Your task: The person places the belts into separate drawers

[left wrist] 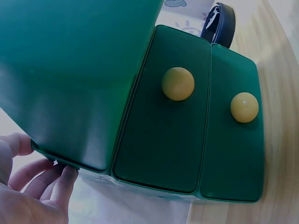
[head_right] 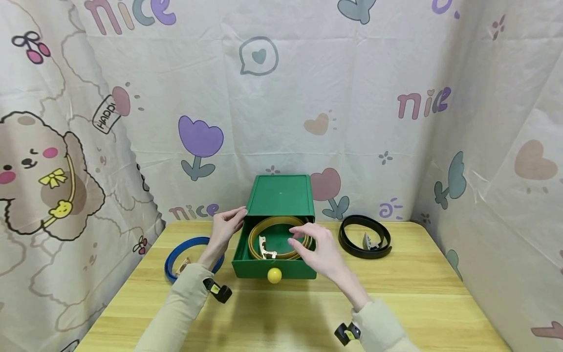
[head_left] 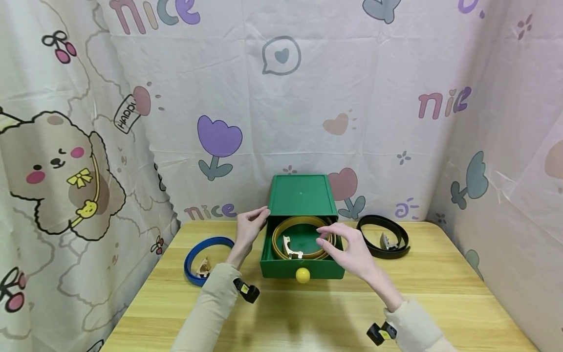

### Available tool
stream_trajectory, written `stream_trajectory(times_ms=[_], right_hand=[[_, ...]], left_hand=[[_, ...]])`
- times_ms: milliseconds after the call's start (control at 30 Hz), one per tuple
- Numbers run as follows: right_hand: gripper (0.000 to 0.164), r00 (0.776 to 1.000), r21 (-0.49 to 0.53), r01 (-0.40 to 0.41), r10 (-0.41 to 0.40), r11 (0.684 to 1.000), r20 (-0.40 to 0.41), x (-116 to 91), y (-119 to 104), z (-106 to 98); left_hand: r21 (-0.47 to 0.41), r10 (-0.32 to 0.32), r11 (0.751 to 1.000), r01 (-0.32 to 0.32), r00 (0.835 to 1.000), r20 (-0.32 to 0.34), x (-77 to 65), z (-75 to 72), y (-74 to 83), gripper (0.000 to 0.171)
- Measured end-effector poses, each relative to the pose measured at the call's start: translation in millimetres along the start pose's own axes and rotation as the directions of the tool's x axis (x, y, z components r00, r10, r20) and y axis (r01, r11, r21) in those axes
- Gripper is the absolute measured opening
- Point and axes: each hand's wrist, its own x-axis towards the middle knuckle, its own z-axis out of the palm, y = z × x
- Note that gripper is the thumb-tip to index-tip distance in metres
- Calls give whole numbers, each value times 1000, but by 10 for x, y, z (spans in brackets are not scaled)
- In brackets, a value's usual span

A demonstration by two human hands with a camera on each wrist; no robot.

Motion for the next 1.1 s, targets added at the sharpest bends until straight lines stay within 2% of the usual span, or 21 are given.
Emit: stream_trajectory(times_ms=[100, 233, 333, 467, 567, 667, 767, 1100], right_hand=[[26, 991, -31, 100, -102, 995, -84, -27, -34, 45], [24, 976, -60, 158, -165, 986, -142, -78, -95, 87], [17, 968, -72, 179, -189, 981, -165, -119, -137, 121], [7, 936, -97, 270, -284, 958, -206, -147, -156, 173], [11, 913, -101, 329, -343, 939, -219, -160, -170, 204], [14, 900, -95, 367, -379, 925, -215, -175, -193, 223], [15, 896, -92, 380, -391, 920, -211, -190, -212, 237], [15, 907, -38, 381, -382, 924, -176, -298, -204, 347]], left_hand=[[2, 2, 1000, -2, 1000, -1, 3, -1, -3, 34], [6, 4, 1000, -4, 1000, -2, 0, 5, 4, 33], [9, 2, 1000, -2, 1000, -5, -3, 7, 10, 33], [11, 2, 1000, -2, 1000, -5, -2, 9, 6, 33], [9, 3, 1000, -3, 1000, -4, -4, 10, 3, 33], [8, 2, 1000, -2, 1000, -6, -11, 13, 7, 33], [9, -5, 1000, 5, 1000, -9, -18, 15, 12, 33], [4, -10, 1000, 10, 1000, -11, -20, 9, 10, 33]])
